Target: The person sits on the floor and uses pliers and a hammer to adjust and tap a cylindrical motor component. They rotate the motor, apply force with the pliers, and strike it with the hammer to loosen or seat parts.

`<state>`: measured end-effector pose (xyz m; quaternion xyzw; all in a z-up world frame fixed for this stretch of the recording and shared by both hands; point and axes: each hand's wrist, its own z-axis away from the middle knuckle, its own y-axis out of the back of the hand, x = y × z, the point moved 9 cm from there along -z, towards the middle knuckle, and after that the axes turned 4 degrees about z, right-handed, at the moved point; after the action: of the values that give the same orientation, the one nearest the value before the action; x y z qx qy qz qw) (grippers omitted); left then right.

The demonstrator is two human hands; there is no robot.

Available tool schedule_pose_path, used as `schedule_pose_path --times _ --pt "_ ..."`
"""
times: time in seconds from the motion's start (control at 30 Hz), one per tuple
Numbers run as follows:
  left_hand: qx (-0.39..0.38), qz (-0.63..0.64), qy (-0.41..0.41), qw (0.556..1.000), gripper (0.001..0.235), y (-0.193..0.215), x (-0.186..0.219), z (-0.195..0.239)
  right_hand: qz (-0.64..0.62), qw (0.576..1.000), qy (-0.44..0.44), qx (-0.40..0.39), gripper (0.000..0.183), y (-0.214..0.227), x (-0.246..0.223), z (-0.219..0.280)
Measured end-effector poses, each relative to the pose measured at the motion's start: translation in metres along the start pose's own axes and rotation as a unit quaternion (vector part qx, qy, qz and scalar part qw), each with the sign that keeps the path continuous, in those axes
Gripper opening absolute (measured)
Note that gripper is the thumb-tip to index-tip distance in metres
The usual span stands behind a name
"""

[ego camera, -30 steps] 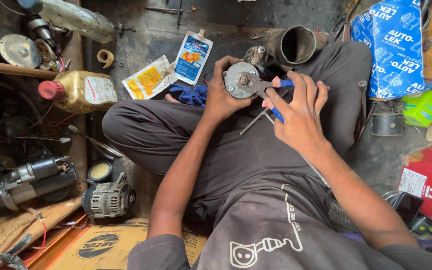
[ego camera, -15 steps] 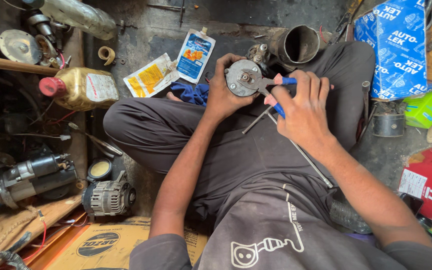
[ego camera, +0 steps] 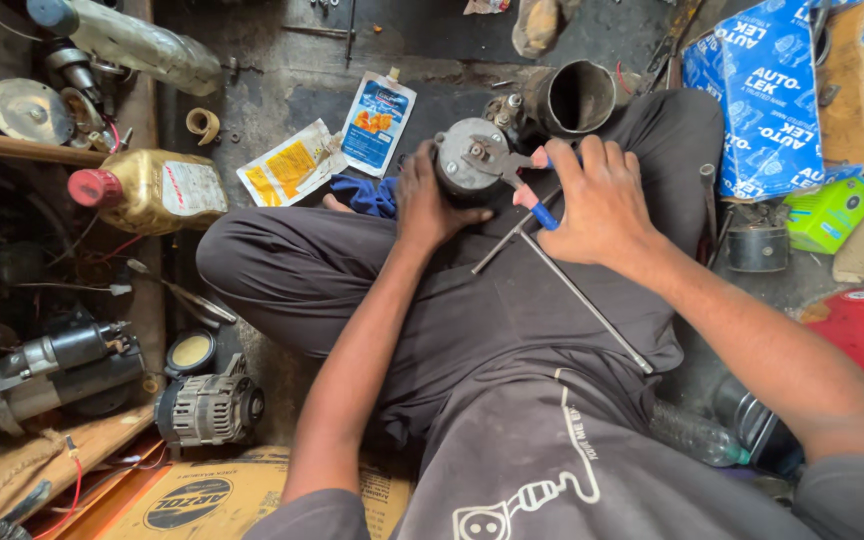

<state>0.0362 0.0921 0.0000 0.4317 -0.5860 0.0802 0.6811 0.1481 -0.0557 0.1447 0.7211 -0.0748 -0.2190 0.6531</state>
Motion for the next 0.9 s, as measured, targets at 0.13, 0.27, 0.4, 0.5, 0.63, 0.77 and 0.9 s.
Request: schedule_pose_path --times 0.13,0.27,0.4,0.5,0.63,0.77,0.9 --pt "0.013 0.01 -0.072 0.997 0.11 -0.009 0.002 -0.018 -0.03 0.996 -0.059 -0.053 0.069 -0.011 0.021 -0.005" --pt "-0.048 0.021 -0.007 0.999 0.091 -0.021 -0.002 -0.026 -0.089 0.988 -0.093 -0.082 0.074 -0.013 0.041 -0.006" --pt "-0.069 -0.014 0.034 0.997 0.092 -0.004 0.014 -0.018 -0.232 0.926 -0.215 -0.205 0.079 -0.032 0.083 0.001" --pt "-0.155 0.008 0.066 0.986 0.097 0.008 0.018 -0.018 -0.409 0.822 -0.268 -0.29 0.075 -0.06 0.101 0.012" --pt "-0.271 0.039 0.079 0.958 0.101 -0.002 0.016 -0.025 -0.465 0.715 -0.346 -0.391 0.067 -0.095 0.125 0.033" --pt "-0.29 0.081 0.096 0.949 0.103 -0.024 -0.001 -0.034 -0.521 0.673 -0.345 -0.398 0.064 -0.109 0.134 0.026" --pt "-0.3 0.162 0.131 0.931 0.105 -0.043 -0.026 -0.032 -0.464 0.704 -0.312 -0.439 0.064 -0.111 0.15 0.009"
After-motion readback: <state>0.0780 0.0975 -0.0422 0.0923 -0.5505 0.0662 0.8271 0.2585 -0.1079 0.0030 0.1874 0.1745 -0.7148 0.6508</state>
